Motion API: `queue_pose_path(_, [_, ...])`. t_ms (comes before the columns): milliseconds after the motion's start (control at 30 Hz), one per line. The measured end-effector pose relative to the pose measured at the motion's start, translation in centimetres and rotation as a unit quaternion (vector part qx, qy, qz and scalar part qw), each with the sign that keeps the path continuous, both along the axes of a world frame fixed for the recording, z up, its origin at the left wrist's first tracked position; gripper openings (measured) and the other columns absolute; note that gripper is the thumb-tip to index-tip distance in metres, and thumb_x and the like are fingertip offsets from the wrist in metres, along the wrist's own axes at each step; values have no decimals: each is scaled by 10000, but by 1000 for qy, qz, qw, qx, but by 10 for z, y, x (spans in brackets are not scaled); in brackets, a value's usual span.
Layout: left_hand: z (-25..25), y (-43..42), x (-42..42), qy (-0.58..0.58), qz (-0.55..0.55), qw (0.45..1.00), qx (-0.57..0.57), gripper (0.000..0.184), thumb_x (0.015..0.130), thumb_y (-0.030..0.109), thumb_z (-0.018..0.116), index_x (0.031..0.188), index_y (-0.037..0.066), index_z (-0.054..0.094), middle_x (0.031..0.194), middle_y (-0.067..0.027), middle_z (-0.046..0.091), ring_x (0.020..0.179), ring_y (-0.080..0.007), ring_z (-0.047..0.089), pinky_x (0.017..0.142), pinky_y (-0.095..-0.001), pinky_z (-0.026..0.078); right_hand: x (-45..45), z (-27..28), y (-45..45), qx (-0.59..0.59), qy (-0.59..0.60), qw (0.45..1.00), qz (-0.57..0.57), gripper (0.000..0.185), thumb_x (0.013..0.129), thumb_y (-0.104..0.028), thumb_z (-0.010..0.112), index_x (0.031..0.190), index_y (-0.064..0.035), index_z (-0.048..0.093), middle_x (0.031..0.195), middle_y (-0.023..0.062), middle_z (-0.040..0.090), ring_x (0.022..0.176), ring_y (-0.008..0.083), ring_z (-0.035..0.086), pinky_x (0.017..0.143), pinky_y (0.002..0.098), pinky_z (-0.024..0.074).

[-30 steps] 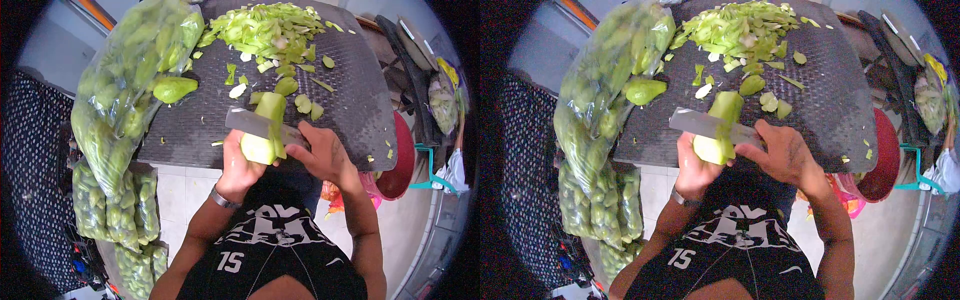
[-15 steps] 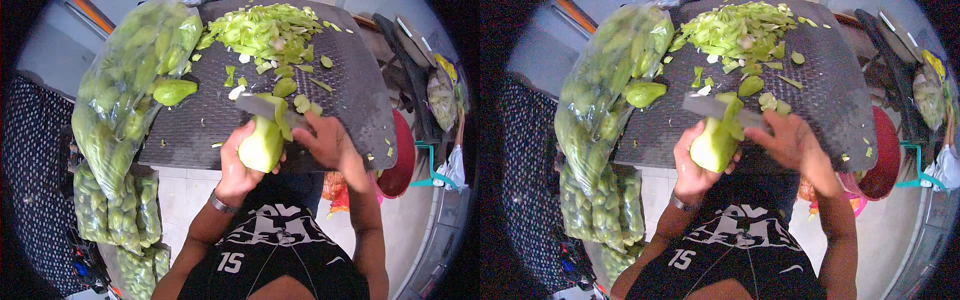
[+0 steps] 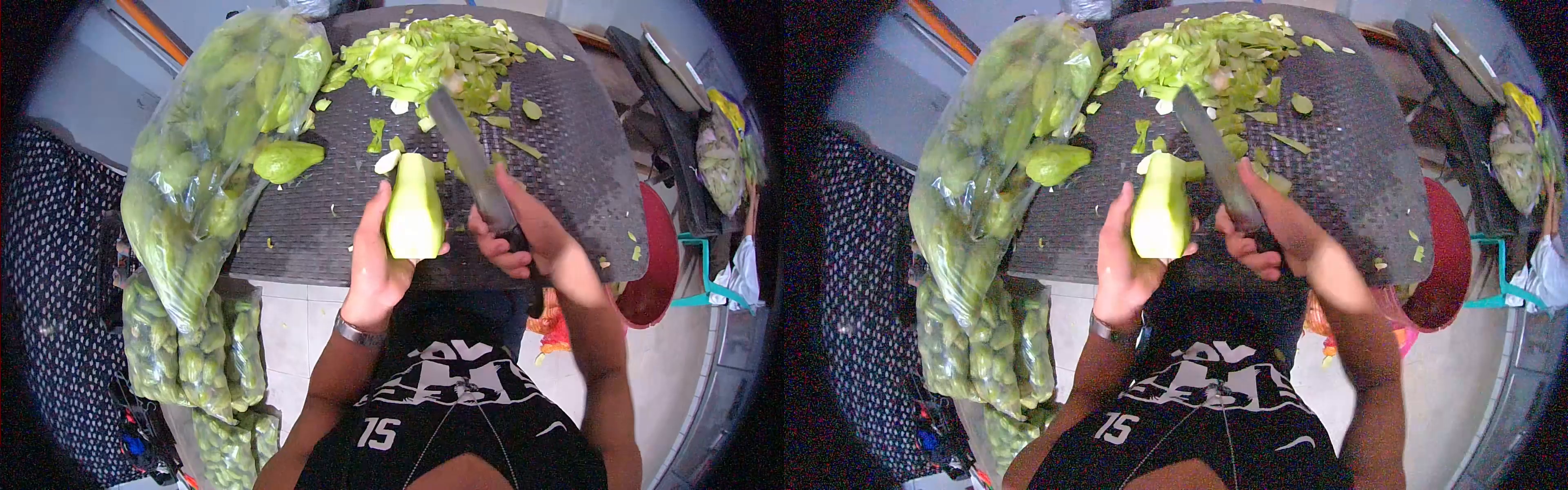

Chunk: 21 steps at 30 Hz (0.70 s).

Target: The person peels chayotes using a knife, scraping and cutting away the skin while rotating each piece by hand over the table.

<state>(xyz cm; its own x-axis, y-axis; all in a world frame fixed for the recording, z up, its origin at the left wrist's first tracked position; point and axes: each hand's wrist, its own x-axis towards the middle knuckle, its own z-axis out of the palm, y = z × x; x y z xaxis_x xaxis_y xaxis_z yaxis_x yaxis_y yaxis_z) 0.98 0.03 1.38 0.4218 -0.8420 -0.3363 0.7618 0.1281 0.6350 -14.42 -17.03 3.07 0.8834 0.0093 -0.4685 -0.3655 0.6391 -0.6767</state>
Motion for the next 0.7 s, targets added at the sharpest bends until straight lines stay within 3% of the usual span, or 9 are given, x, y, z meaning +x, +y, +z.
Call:
queue_pose_path(67, [0,-1,0,10,-13,1000,3,556,1054,531,446,1329,67,583,1077,-105,715,920,-262,717,718,-437,600,2,5,14,-31,-50,996,-62,799,925,-875,238,844,-133,524,577,-41,408,348,62,329,310,261,297])
queue_pose_path(100, [1,-1,1,13,-17,1000,4,543,1056,530,450,1319,74,585,1047,-96,719,910,-243,718,699,-431,595,0,4,19,-70,-40,990,-114,729,958,-803,370,864,-100,539,586,34,516,374,188,474,368,350,406])
queue_pose_path(133, [1,1,1,1,-1,1000,14,543,1055,530,451,1315,74,589,1056,-94,718,910,-242,718,690,-433,595,0,6,25,-300,-44,947,-103,694,956,-765,430,877,-85,544,611,77,556,434,248,532,417,390,441])
queue_pose_path(167, [1,4,0,-10,15,1000,23,542,1055,531,452,1311,75,593,1066,-93,716,910,-240,718,681,-435,594,-1,11,32,-514,-45,852,-87,663,954,-728,490,889,-70,549,637,119,595,495,308,590,465,431,476])
queue_pose_path(200, [0,4,-2,-22,30,999,32,541,1054,532,454,1307,75,596,1075,-92,715,909,-238,718,672,-436,593,-2,18,38,-701,-45,708,-68,637,952,-690,550,902,-55,554,663,162,634,555,367,648,514,471,511])
queue_pose_path(233, [-7,2,-4,-25,74,997,8,531,1043,531,489,1294,79,609,1107,-86,707,940,-227,712,736,-416,593,-6,27,43,-718,-16,696,18,589,919,-605,657,929,-24,560,753,250,669,755,465,688,646,549,535])
queue_pose_path(267, [-13,-1,0,6,65,998,-8,538,1021,487,546,1362,74,591,1210,-112,704,1057,-267,693,978,-428,535,-7,26,48,-730,-29,683,27,597,918,-617,650,928,-26,560,744,241,670,748,459,692,643,546,538])
queue_pose_path(533, [-1,2,-6,3,59,998,-17,561,995,491,572,1327,40,616,1196,-125,710,1045,-259,695,971,-418,528,-7,18,51,-773,-63,631,23,558,877,-565,720,943,-37,554,736,196,626,740,445,663,611,500,499])
queue_pose_path(700, [-6,6,-5,12,45,999,-8,549,1020,494,541,1318,38,604,1137,-123,714,969,-242,712,839,-381,582,-8,16,52,-791,-71,608,-2,556,900,-569,692,939,-29,564,733,204,633,730,447,661,609,496,504])
